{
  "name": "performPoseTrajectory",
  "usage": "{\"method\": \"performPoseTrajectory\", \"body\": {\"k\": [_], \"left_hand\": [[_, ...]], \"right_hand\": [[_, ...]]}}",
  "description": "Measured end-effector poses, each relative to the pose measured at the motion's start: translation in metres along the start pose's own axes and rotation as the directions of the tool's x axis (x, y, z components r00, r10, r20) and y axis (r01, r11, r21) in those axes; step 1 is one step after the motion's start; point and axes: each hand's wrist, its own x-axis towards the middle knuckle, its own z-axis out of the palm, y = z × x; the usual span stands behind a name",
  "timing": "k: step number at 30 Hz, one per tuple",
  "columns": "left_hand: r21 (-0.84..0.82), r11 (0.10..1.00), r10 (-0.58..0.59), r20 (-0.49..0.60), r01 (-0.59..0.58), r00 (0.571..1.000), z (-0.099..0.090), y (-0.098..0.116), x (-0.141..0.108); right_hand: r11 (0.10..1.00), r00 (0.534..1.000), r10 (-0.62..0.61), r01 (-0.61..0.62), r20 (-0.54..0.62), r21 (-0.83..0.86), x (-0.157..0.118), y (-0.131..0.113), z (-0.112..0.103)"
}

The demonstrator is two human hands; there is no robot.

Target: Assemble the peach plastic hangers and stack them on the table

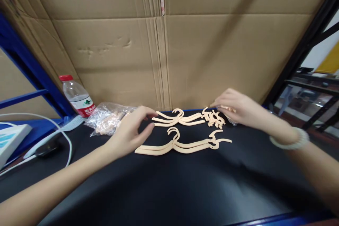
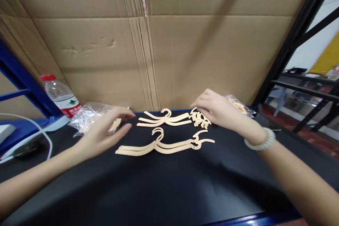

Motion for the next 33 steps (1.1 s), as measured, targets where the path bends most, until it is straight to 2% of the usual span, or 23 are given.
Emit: {"method": "performPoseTrajectory", "body": {"k": [4,8,12,18,20,22,24,27,30,32,33], "left_hand": [[0.014,1.000,-0.023,0.170,0.021,0.985,0.033,-0.030,0.009],[0.022,0.999,-0.035,0.221,0.031,0.975,0.057,-0.054,0.016],[-0.011,1.000,0.000,0.301,0.004,0.954,0.066,-0.056,0.019],[-0.049,0.999,0.020,0.322,-0.004,0.947,0.081,-0.051,0.024],[-0.063,0.998,0.016,0.300,0.004,0.954,0.085,-0.051,0.027],[-0.076,0.997,0.002,0.263,0.018,0.965,0.085,-0.051,0.029],[-0.084,0.996,-0.015,0.218,0.034,0.976,0.081,-0.050,0.032],[-0.092,0.994,-0.044,0.151,0.058,0.988,0.070,-0.043,0.033],[-0.106,0.989,-0.092,0.084,0.101,0.992,0.057,-0.030,0.025],[-0.122,0.984,-0.125,0.044,0.129,0.991,0.051,-0.019,0.013],[-0.131,0.982,-0.135,0.026,0.138,0.990,0.049,-0.014,0.005]], "right_hand": [[0.999,0.982,0.007,0.001,0.190,-0.040,-0.004,0.025,0.041],[0.999,0.979,0.041,-0.035,0.200,-0.033,-0.016,0.042,0.063],[0.999,0.980,0.031,-0.029,0.197,-0.013,-0.022,0.043,0.071],[0.999,0.993,0.044,-0.046,0.106,0.011,-0.022,0.044,0.082],[0.996,0.996,0.081,-0.082,0.035,0.017,-0.022,0.044,0.083],[0.990,0.986,0.143,-0.141,-0.082,0.028,-0.022,0.044,0.080],[0.978,0.946,0.208,-0.206,-0.250,0.035,-0.022,0.041,0.075],[0.959,0.853,0.268,-0.283,-0.448,0.036,-0.021,0.031,0.065],[0.912,0.763,0.406,-0.372,-0.504,0.171,-0.019,0.010,0.056],[0.839,0.692,0.538,-0.382,-0.482,0.388,-0.016,-0.008,0.052],[0.782,0.676,0.592,-0.352,-0.438,0.514,-0.014,-0.018,0.050]]}}
